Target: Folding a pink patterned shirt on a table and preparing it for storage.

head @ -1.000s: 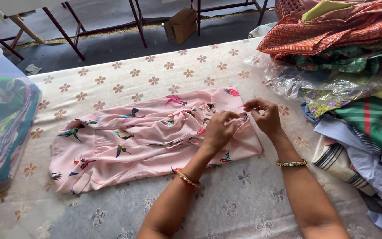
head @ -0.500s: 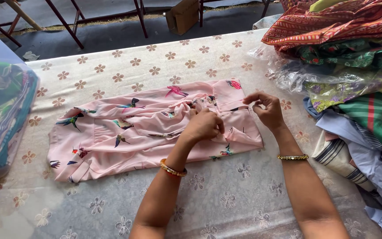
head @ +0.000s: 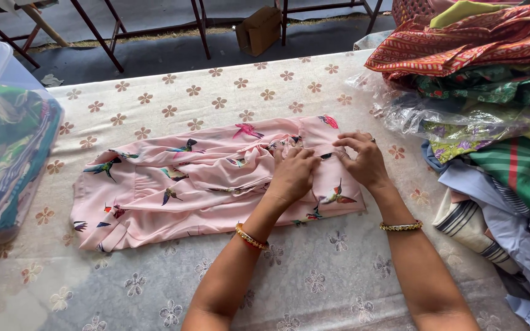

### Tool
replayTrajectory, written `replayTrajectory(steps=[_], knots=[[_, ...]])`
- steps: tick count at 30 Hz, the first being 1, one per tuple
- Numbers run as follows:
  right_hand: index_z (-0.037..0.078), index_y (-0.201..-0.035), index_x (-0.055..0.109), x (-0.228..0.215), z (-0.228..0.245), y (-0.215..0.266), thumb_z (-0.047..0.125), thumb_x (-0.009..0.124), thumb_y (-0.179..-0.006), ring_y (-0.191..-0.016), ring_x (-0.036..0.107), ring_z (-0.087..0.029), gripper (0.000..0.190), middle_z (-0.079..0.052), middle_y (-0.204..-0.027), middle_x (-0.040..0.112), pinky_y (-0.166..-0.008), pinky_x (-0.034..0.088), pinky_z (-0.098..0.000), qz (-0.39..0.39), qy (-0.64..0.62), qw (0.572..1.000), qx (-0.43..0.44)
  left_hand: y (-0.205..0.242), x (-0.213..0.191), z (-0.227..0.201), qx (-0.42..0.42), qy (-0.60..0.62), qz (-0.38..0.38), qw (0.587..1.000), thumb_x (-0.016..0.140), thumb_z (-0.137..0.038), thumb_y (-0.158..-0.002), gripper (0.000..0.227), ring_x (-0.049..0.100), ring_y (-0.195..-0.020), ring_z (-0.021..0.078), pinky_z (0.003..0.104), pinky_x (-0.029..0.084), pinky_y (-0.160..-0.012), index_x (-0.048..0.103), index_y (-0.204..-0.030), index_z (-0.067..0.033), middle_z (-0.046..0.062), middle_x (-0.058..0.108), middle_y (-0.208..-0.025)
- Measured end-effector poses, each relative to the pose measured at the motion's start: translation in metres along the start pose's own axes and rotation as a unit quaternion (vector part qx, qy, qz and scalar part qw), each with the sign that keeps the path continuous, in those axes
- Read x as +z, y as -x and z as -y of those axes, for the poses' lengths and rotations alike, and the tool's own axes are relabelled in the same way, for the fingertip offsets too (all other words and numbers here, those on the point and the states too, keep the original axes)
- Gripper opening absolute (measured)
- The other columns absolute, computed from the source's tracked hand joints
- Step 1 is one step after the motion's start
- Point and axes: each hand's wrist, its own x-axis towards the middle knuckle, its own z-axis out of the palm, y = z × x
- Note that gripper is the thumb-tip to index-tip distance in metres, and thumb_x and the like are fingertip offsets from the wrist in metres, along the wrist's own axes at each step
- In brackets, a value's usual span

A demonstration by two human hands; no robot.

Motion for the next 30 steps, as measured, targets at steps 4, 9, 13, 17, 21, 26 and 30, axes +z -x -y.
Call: replayTrajectory(steps=[4, 9, 13, 17, 21, 26, 30], knots=[[0.012, -0.101, 0.078, -0.002, -0.004, 0.0, 0.015, 0.077, -0.085, -0.112, 0.065, -0.025, 0.016, -0.005, -0.118, 0.074, -0.094, 0.052, -0.0372, -0.028, -0.006, 0.999, 0.029, -0.025, -0.017, -0.002, -0.123, 0.062, 0.049, 0.989, 0.06, -0.019, -0.097, 0.023, 0.061, -0.116, 0.0239, 0.043, 0.04, -0.104, 0.075, -0.115, -0.0181, 0.003, 0.07, -0.12], [0.015, -0.096, 0.078, -0.005, 0.02, -0.001, 0.014, 0.077, -0.08, -0.109, 0.064, -0.023, 0.016, -0.001, -0.112, 0.074, -0.099, 0.05, -0.0381, -0.011, 0.046, 0.994, -0.102, -0.069, 0.035, 0.038, -0.138, 0.063, 0.02, 0.988, 0.06, -0.015, -0.097, 0.027, 0.062, -0.113, 0.026, 0.042, 0.046, -0.103, 0.074, -0.12, -0.0167, 0.006, 0.071, -0.122], [0.018, -0.089, 0.077, -0.006, 0.026, 0.0, 0.019, 0.081, -0.075, -0.105, 0.063, -0.023, 0.014, 0.004, -0.106, 0.072, -0.09, 0.048, -0.0386, 0.036, 0.076, 0.989, -0.121, -0.109, 0.028, 0.029, -0.249, -0.003, 0.125, 0.96, 0.077, -0.032, -0.08, 0.048, 0.05, -0.121, 0.0277, 0.057, 0.033, -0.099, 0.068, -0.124, -0.0141, 0.01, 0.063, -0.127], [0.018, -0.088, 0.077, -0.007, 0.014, -0.001, 0.021, 0.082, -0.076, -0.107, 0.063, -0.022, 0.013, 0.004, -0.107, 0.072, -0.089, 0.049, -0.0391, 0.033, 0.08, 0.991, -0.098, -0.118, 0.028, 0.01, -0.238, -0.005, 0.205, 0.949, 0.063, -0.019, -0.095, 0.022, 0.049, -0.134, 0.0216, 0.051, 0.035, -0.112, 0.08, -0.109, -0.023, 0.001, 0.071, -0.123], [0.016, -0.095, 0.078, -0.006, -0.004, -0.001, 0.02, 0.079, -0.082, -0.103, 0.067, -0.022, 0.014, -0.001, -0.107, 0.074, -0.089, 0.055, -0.0366, -0.017, 0.015, 0.999, -0.036, -0.107, 0.047, 0.003, -0.117, -0.088, -0.006, 0.989, 0.07, -0.005, -0.078, 0.031, 0.054, -0.117, 0.0247, 0.052, 0.032, -0.1, 0.075, -0.106, -0.0178, 0.008, 0.067, -0.11], [0.014, -0.101, 0.079, -0.001, -0.035, 0.003, 0.019, 0.075, -0.09, -0.087, 0.074, -0.019, 0.012, -0.007, -0.098, 0.077, -0.077, 0.06, -0.0316, -0.095, -0.056, 0.984, 0.137, -0.077, 0.039, -0.011, -0.057, 0.067, 0.042, 0.995, 0.067, -0.013, -0.093, 0.016, 0.067, -0.098, 0.022, 0.041, 0.046, -0.096, 0.073, -0.108, -0.0139, 0.006, 0.073, -0.102], [0.012, -0.104, 0.078, 0.001, -0.029, 0.002, 0.023, 0.074, -0.089, -0.077, 0.077, -0.018, 0.019, -0.009, -0.088, 0.079, -0.073, 0.06, -0.0328, -0.078, -0.065, 0.973, 0.208, -0.064, 0.06, 0.001, -0.145, 0.253, 0.126, 0.948, 0.063, -0.018, -0.095, 0.029, 0.075, -0.095, 0.0254, 0.038, 0.057, -0.088, 0.073, -0.122, -0.0112, 0.015, 0.077, -0.104]])
